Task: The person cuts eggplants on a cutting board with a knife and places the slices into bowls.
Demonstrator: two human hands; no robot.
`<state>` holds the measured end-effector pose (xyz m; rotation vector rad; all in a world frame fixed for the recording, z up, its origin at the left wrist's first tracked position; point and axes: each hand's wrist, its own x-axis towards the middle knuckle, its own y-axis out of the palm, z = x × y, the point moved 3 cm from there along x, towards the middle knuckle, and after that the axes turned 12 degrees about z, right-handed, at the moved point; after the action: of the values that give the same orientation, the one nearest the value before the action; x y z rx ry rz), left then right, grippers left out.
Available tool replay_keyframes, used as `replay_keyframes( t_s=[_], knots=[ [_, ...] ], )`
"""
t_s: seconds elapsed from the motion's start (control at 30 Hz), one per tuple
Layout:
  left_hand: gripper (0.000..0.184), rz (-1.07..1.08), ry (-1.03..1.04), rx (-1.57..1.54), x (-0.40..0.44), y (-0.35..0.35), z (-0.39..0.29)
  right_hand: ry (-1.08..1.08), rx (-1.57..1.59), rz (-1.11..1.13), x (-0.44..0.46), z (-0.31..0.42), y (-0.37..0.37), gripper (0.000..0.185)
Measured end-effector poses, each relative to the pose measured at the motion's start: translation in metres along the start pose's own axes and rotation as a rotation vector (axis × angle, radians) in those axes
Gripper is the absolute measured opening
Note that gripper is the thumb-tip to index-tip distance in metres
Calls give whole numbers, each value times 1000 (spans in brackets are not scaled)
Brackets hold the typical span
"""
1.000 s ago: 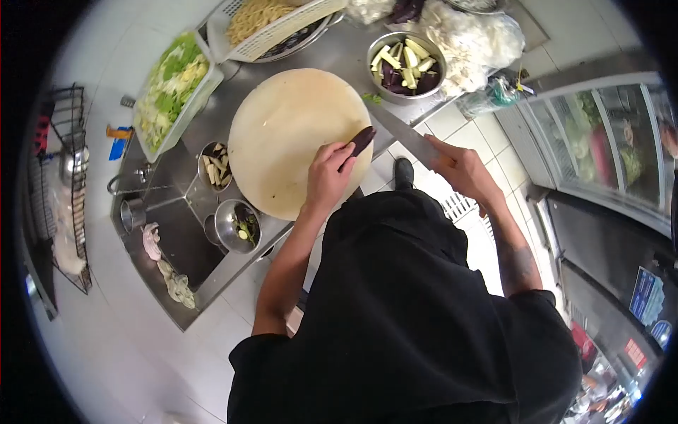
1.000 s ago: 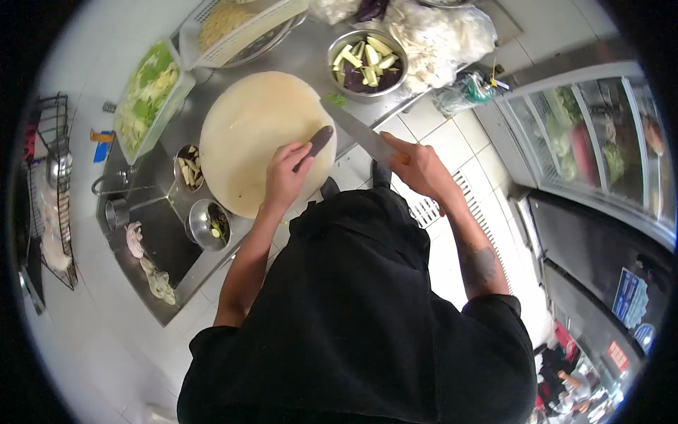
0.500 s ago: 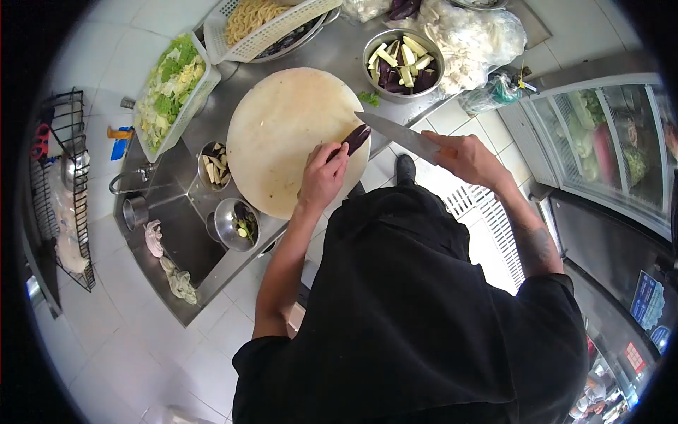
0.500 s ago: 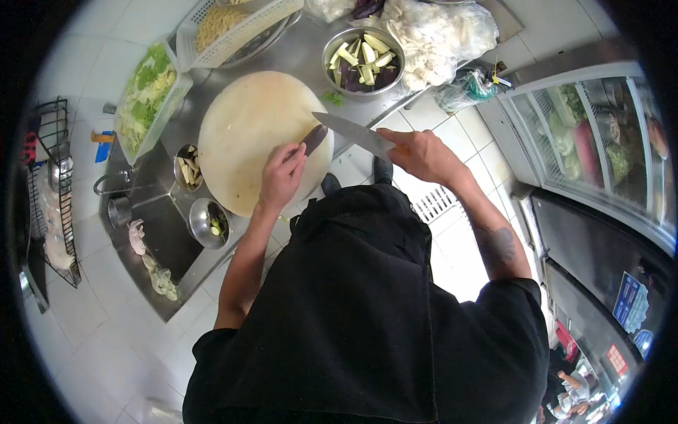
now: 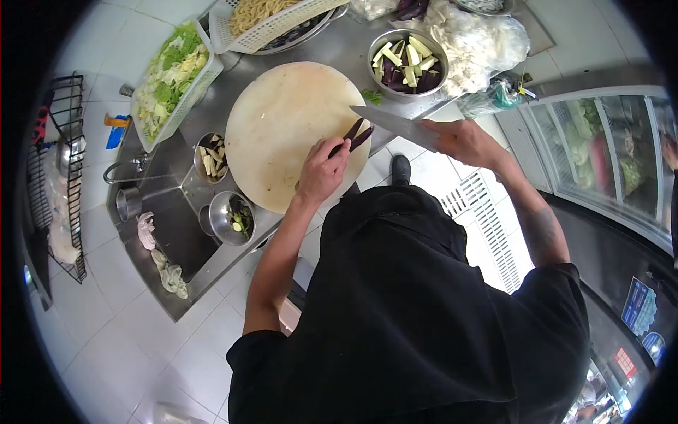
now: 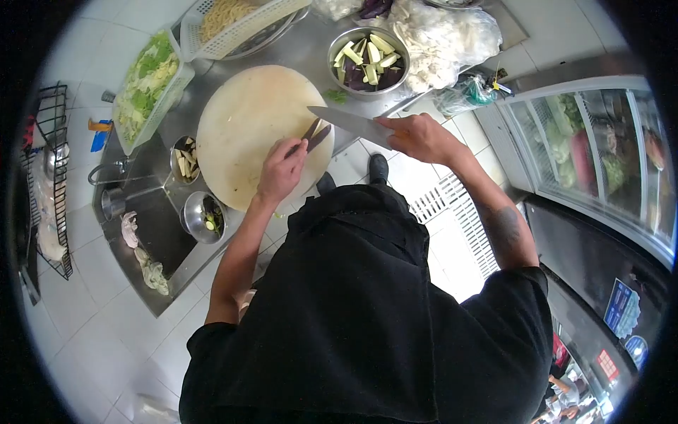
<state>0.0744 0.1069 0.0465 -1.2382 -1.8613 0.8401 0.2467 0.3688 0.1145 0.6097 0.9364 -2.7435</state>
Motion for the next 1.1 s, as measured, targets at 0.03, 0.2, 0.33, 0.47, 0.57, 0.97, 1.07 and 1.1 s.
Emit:
replay_keyframes(
  t_s=[0.03, 0.2, 0.33, 0.47, 0.57, 0.97, 1.07, 1.1],
  knots=[
    [24, -2, -1, 0, 0, 1, 1, 0, -2, 1, -2, -1, -2, 51],
    [26, -39, -46, -61, 0, 0, 2, 159, 14, 112, -19, 7, -6, 51],
    [29, -49, -82, -123, 2, 2, -1, 167, 29, 79, -23, 6, -2, 51],
    [31, -62, -45, -96, 6, 2, 0, 151, 45, 89, -23, 7, -4, 51],
    [31, -42, 6, -78, 6, 0, 1, 156, 14, 113, -19, 5, -5, 50],
    [32, -14, 51, -61, 8, -1, 1, 76, 86, 146, 3, -2, 6, 51],
    [33, -23, 37, -75, 6, -1, 3, 67, 71, 162, 15, -9, 16, 52],
    [33, -27, 26, -86, 6, 0, 3, 76, 97, 168, 17, -8, 17, 52]
  ],
)
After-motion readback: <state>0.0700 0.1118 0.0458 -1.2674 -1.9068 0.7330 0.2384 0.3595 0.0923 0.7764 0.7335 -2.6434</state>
